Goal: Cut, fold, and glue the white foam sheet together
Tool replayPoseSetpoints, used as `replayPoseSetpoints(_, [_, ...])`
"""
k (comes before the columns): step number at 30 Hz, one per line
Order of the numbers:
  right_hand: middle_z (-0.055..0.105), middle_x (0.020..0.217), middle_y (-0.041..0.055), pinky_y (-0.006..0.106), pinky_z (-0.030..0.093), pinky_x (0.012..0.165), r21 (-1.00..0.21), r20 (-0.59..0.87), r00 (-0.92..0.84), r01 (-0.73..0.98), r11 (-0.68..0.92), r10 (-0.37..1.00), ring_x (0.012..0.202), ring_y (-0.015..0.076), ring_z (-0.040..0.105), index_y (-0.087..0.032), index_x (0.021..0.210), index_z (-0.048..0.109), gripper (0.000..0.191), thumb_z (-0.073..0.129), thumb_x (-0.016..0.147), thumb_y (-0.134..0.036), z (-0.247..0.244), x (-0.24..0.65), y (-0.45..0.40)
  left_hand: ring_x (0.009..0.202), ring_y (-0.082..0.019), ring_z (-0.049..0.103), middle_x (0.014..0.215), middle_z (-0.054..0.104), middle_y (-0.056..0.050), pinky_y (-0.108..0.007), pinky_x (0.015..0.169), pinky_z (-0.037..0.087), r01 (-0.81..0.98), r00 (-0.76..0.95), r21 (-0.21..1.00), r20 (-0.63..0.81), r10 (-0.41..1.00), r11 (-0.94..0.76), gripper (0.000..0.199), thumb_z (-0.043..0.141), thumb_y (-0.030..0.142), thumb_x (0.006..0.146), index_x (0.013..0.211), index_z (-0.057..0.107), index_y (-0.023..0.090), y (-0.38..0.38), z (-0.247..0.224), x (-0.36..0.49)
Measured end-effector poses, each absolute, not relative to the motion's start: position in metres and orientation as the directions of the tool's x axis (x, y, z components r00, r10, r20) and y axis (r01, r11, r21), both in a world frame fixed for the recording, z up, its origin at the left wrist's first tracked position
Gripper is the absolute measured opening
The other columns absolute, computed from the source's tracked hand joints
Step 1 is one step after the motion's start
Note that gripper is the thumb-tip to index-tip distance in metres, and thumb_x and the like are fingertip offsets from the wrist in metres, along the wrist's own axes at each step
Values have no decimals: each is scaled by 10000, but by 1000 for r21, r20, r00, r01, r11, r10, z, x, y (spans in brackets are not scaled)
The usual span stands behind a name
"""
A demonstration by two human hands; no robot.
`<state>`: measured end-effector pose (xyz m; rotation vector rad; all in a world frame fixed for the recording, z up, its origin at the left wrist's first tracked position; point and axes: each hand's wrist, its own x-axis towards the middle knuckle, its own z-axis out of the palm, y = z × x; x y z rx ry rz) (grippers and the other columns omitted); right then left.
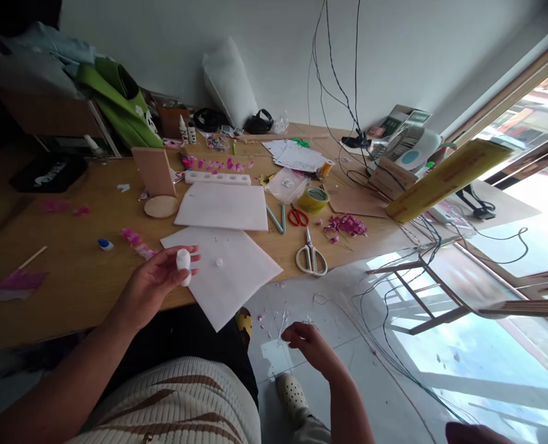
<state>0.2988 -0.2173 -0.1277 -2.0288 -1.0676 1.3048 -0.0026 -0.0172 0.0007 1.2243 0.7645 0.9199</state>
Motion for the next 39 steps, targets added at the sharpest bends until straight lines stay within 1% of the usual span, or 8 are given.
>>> replayPoseSetpoints(3, [715, 841, 92, 342, 525, 667, -788, -467, 219, 337, -515, 857, 820, 242, 678, -208, 904, 683, 385, 529, 795, -544, -129, 292, -218, 1196, -263, 563, 1294, 610, -82, -358, 985, 478, -120, 464, 991, 3, 886, 59, 420, 746, 347, 745, 1124, 622, 215, -18, 3, -3])
replayPoseSetpoints(7, [583, 529, 65, 365, 494, 588, -733, -455, 317, 397, -552, 832, 653, 258, 624, -218, 562, 560, 367, 590, 745, -535, -139, 280, -203, 1200, -266, 562, 1262, 636, -82, -360, 982, 480, -74, 459, 997, 12, 889, 25, 425, 752, 361, 729, 1108, 628, 216, -15, 2, -8])
replayPoseSetpoints(10, [638, 675, 78, 377, 505, 648, -766, -451, 264, 376, -521, 853, 705, 246, 616, -199, 675, 623, 316, 632, 753, -505, -112, 281, -194, 1201, -272, 566, 1240, 652, -96, -382, 1005, 465, -85, 450, 995, -11, 893, 55, 435, 754, 375, 723, 1101, 621, 204, -14, -1, -10])
replayPoseSetpoints(13, [665, 999, 108, 374, 503, 817, -922, -373, 78, 77, -379, 925, 944, 240, 613, -205, 966, 678, 348, 525, 876, -504, -61, 280, -191, 1205, -272, 565, 1242, 654, -102, -380, 1007, 461, -85, 457, 993, -39, 889, 87, 445, 756, 383, 721, 1101, 617, 199, -15, -4, -8])
replayPoseSetpoints(17, [670, 908, 93, 365, 511, 782, -928, -316, 146, -253, -273, 937, 860, 220, 633, -214, 957, 680, 336, 552, 869, -512, -26, 274, -190, 1199, -263, 568, 1224, 665, -92, -352, 989, 468, -81, 459, 992, -52, 887, 100, 467, 765, 389, 714, 1120, 619, 209, -14, -10, -6])
replayPoseSetpoints(27, [647, 1035, 55, 343, 544, 741, -793, -608, 411, -272, -546, 679, 837, 154, 632, -159, 1082, 610, 292, 546, 932, -402, -151, 264, -199, 1167, -281, 592, 1176, 694, -75, -359, 950, 492, -88, 432, 987, -83, 898, 133, 467, 792, 396, 675, 1084, 644, 225, -11, -10, -10])
replayPoseSetpoints(34, [474, 531, -21, 299, 470, 591, -787, -612, 498, -466, -405, 615, 523, 136, 499, -221, 626, 454, 567, 380, 842, -740, -182, 305, -199, 1114, -276, 619, 1085, 725, -71, -406, 1014, 444, -155, 355, 981, -58, 933, 120, 405, 798, 322, 682, 1042, 671, 191, -15, -2, -8])
replayPoseSetpoints(39, [461, 518, -50, 281, 448, 580, -796, -573, 474, -518, -314, 669, 505, 116, 472, -217, 617, 457, 469, 620, 771, -630, -183, 308, -192, 1097, -275, 630, 1070, 729, -60, -425, 1024, 446, -149, 332, 980, -74, 941, 130, 397, 799, 324, 672, 1030, 679, 200, -16, -4, -10])
